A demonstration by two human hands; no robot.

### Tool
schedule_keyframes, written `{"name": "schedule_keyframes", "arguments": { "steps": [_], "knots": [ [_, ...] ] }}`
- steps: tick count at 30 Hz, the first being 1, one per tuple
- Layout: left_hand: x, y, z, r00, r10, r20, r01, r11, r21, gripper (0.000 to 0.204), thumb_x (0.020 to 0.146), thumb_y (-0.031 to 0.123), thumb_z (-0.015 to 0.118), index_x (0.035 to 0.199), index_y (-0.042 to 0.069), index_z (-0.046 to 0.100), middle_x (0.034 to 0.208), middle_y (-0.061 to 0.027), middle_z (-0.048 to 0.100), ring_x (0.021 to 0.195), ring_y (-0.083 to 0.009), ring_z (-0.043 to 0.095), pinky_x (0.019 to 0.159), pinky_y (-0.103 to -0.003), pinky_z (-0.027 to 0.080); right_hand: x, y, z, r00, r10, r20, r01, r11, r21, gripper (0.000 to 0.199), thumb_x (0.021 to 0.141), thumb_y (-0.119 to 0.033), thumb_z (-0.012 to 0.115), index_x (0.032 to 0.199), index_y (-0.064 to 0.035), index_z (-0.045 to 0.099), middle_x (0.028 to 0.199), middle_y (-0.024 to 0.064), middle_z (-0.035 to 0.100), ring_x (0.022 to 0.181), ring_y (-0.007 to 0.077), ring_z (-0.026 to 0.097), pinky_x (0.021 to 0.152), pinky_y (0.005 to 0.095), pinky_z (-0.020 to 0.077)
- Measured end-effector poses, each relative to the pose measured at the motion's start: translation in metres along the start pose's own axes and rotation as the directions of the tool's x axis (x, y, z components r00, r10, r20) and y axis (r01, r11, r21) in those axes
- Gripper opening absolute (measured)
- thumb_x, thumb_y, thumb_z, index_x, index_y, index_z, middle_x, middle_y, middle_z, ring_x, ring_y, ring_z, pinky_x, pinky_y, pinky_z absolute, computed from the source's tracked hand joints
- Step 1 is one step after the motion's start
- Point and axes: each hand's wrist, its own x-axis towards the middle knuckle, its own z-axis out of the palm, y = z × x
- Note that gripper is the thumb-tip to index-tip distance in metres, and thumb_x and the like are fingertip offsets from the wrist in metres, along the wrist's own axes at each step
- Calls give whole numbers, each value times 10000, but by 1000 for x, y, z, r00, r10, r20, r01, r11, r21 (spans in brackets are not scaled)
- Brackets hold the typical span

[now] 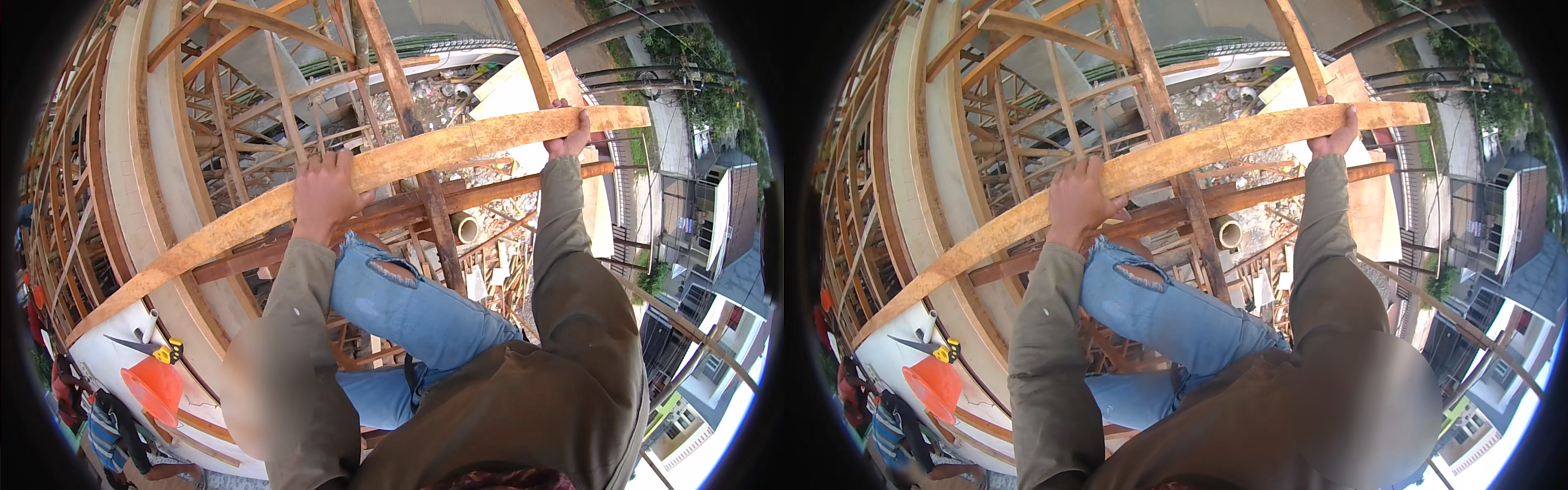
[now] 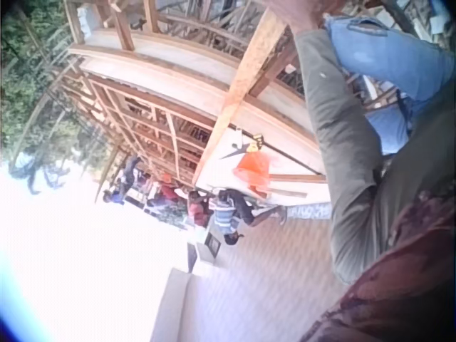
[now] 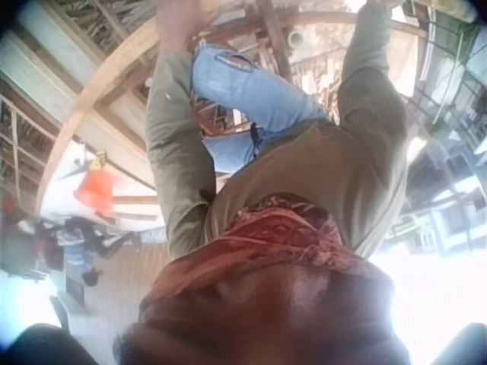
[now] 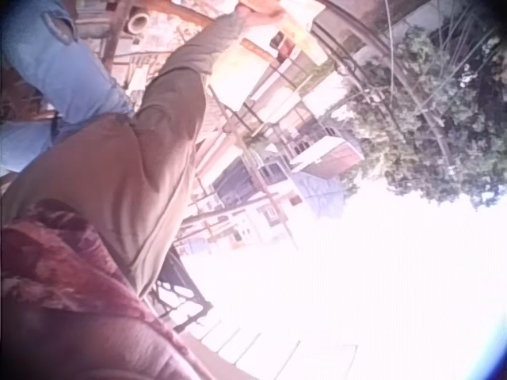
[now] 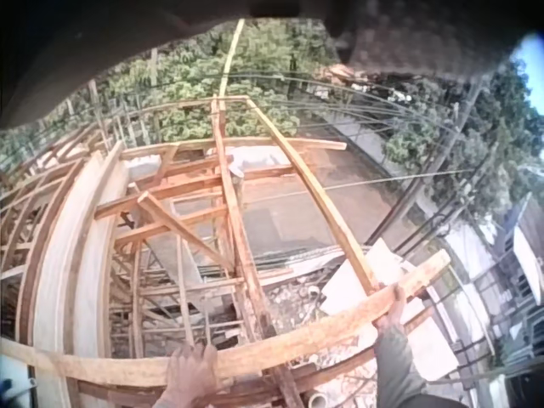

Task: The person positions wooden planks onto a curved wooden frame and secures them with nails using a hammer. They repeatedly align, hold, and hammer nails into the planks to attach them to the frame.

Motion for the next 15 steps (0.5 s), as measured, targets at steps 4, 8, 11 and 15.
{"name": "schedule_keyframes", "arguments": {
  "steps": [4, 8, 11, 15],
  "knots": [
    [-9, 6, 3, 980, 82, -179, -80, 997, 16, 627, 644, 479, 873, 1041, 62, 626, 959, -141, 691, 893, -358, 670, 814, -473, 531, -12, -15, 0, 990, -80, 118, 80, 997, 4, 425, 989, -365, 503, 1047, 50, 567, 943, 176, 612, 897, 315, 611, 872, 482, 534],
    [-12, -5, 17, 997, 50, -56, -50, 999, 13, 638, 679, 507, 851, 1065, 52, 625, 993, -168, 705, 930, -370, 694, 812, -483, 548, -84, -56, 109, 878, -253, 405, 312, 946, -86, 365, 970, -303, 607, 1091, 41, 579, 966, 168, 662, 865, 307, 672, 840, 478, 563],
    [-7, -5, 31, 996, 66, 68, -59, 993, -101, 649, 706, 532, 831, 1081, 44, 624, 1037, -191, 715, 956, -381, 711, 822, -488, 562, -118, -110, 217, 737, -379, 560, 656, 601, -457, 375, 929, -175, 701, 1181, 67, 563, 1026, 212, 689, 839, 309, 713, 770, 456, 605],
    [0, -8, 16, 979, 35, 201, -15, 995, -102, 705, 721, 598, 804, 1120, 40, 639, 1056, -196, 726, 950, -373, 722, 830, -487, 566, -151, -138, 275, 709, -311, 633, 664, 597, -450, 452, 937, -190, 718, 1249, 78, 531, 1051, 233, 687, 855, 320, 718, 772, 453, 615]
  ]
}}
